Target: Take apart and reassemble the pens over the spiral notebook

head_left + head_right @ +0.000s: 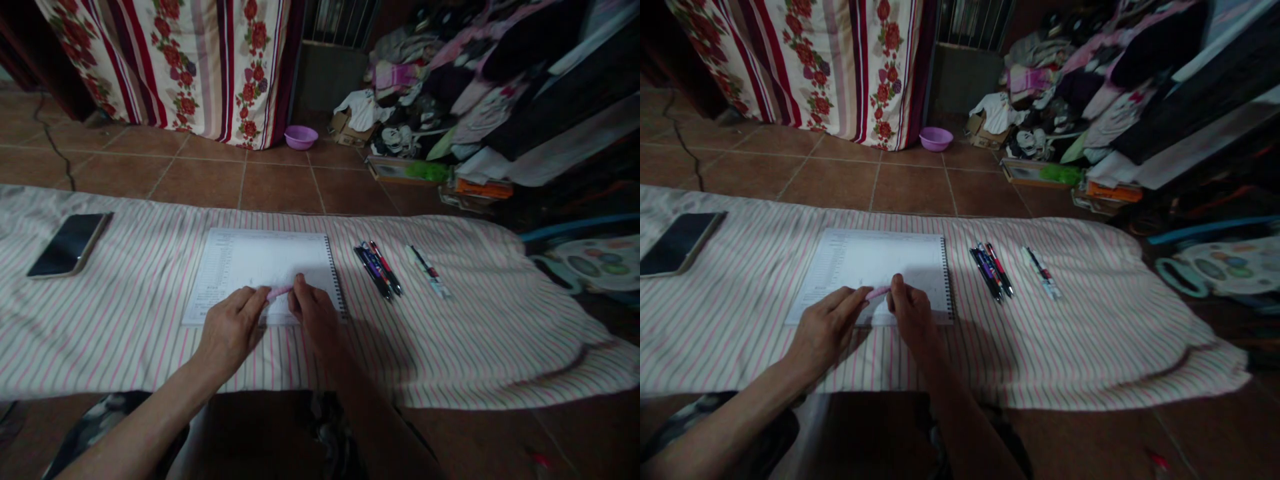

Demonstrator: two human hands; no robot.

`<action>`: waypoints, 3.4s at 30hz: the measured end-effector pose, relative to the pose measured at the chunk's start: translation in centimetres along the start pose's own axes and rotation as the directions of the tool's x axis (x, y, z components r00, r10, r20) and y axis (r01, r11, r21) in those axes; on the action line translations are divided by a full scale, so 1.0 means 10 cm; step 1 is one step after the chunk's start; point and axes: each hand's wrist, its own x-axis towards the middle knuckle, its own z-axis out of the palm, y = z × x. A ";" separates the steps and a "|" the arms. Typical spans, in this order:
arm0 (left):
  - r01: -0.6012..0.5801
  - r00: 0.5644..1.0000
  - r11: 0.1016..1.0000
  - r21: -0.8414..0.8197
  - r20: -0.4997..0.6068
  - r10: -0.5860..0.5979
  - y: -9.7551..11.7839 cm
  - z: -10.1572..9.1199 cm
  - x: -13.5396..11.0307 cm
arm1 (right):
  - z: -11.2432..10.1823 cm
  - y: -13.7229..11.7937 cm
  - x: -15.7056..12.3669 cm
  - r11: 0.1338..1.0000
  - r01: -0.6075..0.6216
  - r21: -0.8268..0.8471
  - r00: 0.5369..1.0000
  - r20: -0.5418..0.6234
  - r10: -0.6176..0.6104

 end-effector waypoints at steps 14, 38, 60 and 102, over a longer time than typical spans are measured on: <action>0.249 0.968 0.923 -0.295 0.094 -0.231 0.01 0.04 0.01 | -0.01 -0.02 0.00 0.992 0.051 0.116 0.997 -0.062 -0.044; 0.169 0.985 0.960 -0.224 0.005 -0.173 -0.03 0.07 -0.02 | 0.02 0.02 0.00 0.984 -0.059 0.167 0.997 -0.049 0.068; -0.038 0.990 0.994 0.103 -0.134 0.052 0.03 0.05 -0.01 | 0.02 0.07 0.06 0.994 -0.086 -0.070 0.996 -0.037 0.084; 0.570 0.792 0.391 -0.723 0.356 -0.496 0.06 -0.11 0.04 | 0.10 -0.08 -0.10 0.970 0.136 -0.204 0.990 -0.013 -0.142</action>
